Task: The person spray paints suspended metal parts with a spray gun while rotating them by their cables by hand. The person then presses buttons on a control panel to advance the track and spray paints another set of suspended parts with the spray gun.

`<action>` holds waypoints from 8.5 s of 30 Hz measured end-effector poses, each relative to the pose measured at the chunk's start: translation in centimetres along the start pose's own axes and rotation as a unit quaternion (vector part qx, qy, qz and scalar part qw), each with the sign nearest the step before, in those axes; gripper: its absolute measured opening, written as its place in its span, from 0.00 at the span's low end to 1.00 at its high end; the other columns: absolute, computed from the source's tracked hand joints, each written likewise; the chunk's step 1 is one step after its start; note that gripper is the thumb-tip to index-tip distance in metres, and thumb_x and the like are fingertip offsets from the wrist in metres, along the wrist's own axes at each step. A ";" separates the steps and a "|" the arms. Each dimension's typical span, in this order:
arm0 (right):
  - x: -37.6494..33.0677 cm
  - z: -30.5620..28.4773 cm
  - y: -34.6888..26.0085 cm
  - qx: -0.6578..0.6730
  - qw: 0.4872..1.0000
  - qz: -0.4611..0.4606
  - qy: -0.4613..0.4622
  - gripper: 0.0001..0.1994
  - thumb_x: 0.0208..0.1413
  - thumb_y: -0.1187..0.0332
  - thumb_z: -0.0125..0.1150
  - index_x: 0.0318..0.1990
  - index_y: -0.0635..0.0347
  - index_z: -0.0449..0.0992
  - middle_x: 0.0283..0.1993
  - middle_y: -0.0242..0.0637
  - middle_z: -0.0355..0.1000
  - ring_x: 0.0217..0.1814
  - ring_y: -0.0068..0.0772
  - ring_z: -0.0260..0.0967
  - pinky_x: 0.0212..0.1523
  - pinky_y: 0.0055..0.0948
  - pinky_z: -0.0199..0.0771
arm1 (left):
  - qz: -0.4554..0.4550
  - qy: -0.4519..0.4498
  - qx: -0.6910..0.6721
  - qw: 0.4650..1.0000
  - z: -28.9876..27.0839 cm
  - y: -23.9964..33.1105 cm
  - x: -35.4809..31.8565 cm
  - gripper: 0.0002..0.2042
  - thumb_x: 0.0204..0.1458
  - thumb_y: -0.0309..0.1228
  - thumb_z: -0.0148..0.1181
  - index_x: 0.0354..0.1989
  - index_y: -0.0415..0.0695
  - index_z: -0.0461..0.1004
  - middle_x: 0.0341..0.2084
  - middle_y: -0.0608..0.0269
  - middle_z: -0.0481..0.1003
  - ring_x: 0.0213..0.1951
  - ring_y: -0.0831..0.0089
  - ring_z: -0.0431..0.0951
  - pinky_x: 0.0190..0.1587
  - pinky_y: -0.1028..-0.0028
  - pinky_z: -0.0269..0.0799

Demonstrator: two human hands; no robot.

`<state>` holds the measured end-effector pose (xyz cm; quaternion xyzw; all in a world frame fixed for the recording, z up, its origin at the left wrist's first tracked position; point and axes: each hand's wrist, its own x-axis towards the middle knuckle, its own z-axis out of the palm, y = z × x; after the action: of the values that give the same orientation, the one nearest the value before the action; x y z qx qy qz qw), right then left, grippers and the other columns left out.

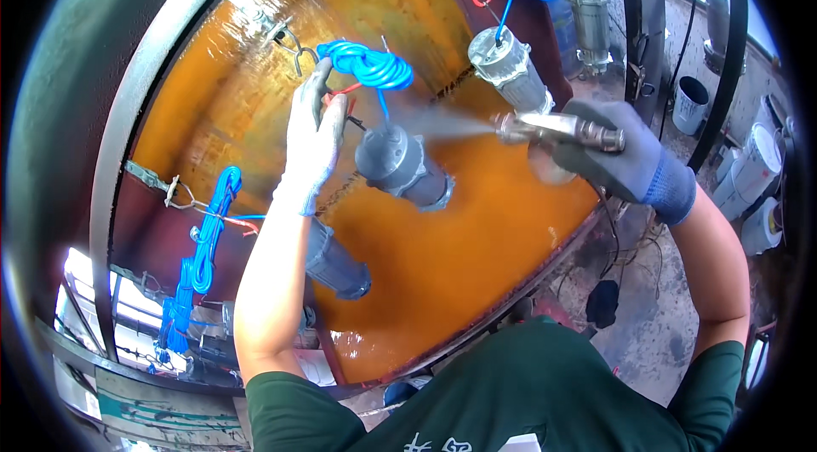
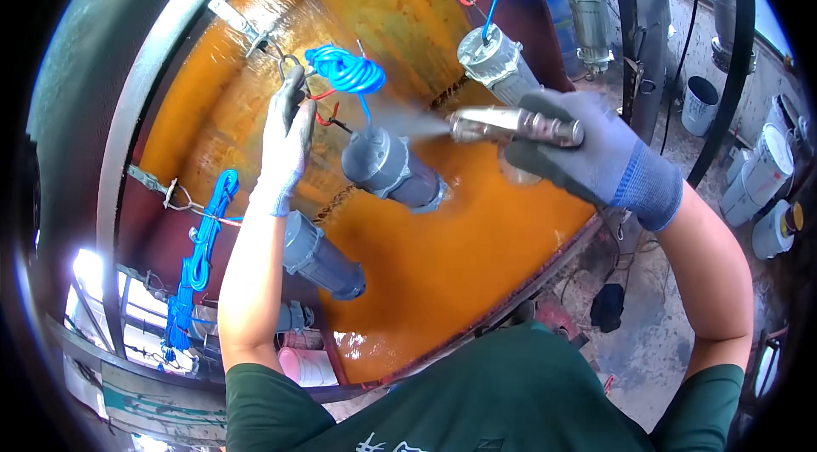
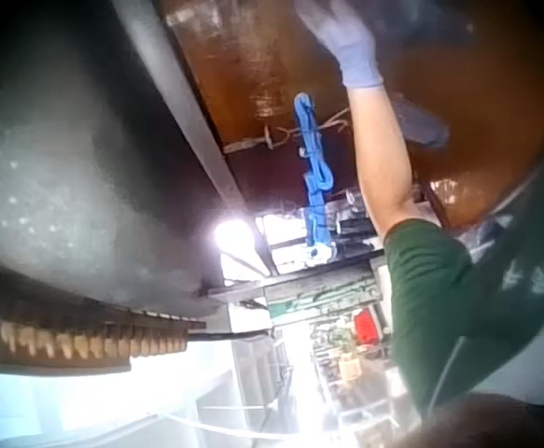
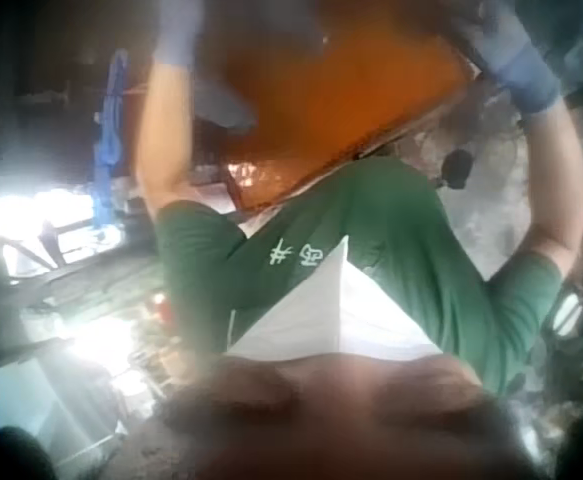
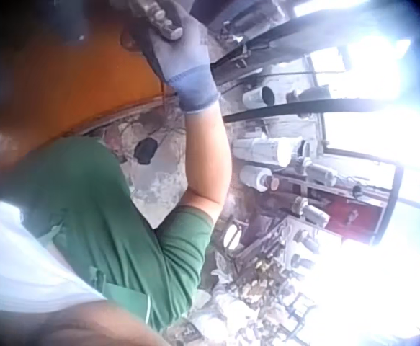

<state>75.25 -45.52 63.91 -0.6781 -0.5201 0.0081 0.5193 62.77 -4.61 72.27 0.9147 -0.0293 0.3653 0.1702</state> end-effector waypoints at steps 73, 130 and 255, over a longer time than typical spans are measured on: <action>6.9 -0.8 1.4 -0.047 0.996 0.007 -0.069 0.10 0.64 0.65 0.68 0.45 0.63 0.79 0.26 0.37 0.76 0.27 0.28 0.74 0.35 0.32 0.77 | -0.010 0.123 -0.015 0.992 -1.2 -0.3 -4.2 0.22 0.69 0.22 0.53 0.72 0.35 0.67 0.71 0.49 0.69 0.73 0.60 0.68 0.76 0.61 0.59; 19.0 -2.9 -1.9 -0.282 0.948 -0.085 -0.117 0.19 0.64 0.56 0.71 0.50 0.64 0.81 0.38 0.40 0.80 0.39 0.30 0.78 0.44 0.32 0.79 | -0.143 0.241 0.063 0.958 -7.3 -19.8 -5.0 0.12 0.63 0.27 0.62 0.51 0.35 0.82 0.53 0.49 0.80 0.58 0.58 0.79 0.66 0.63 0.71; -10.0 13.9 -0.6 -0.145 0.953 0.209 -0.166 0.07 0.59 0.73 0.69 0.43 0.62 0.79 0.35 0.47 0.79 0.40 0.48 0.82 0.44 0.40 0.78 | 0.012 0.071 0.074 0.995 -7.8 -10.9 -9.3 0.17 0.67 0.34 0.58 0.57 0.39 0.83 0.61 0.48 0.76 0.63 0.55 0.75 0.70 0.61 0.67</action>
<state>62.60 -43.01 52.62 -0.8286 -0.4413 0.1533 0.3085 52.79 7.61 68.11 0.8960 -0.0009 0.4328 0.0990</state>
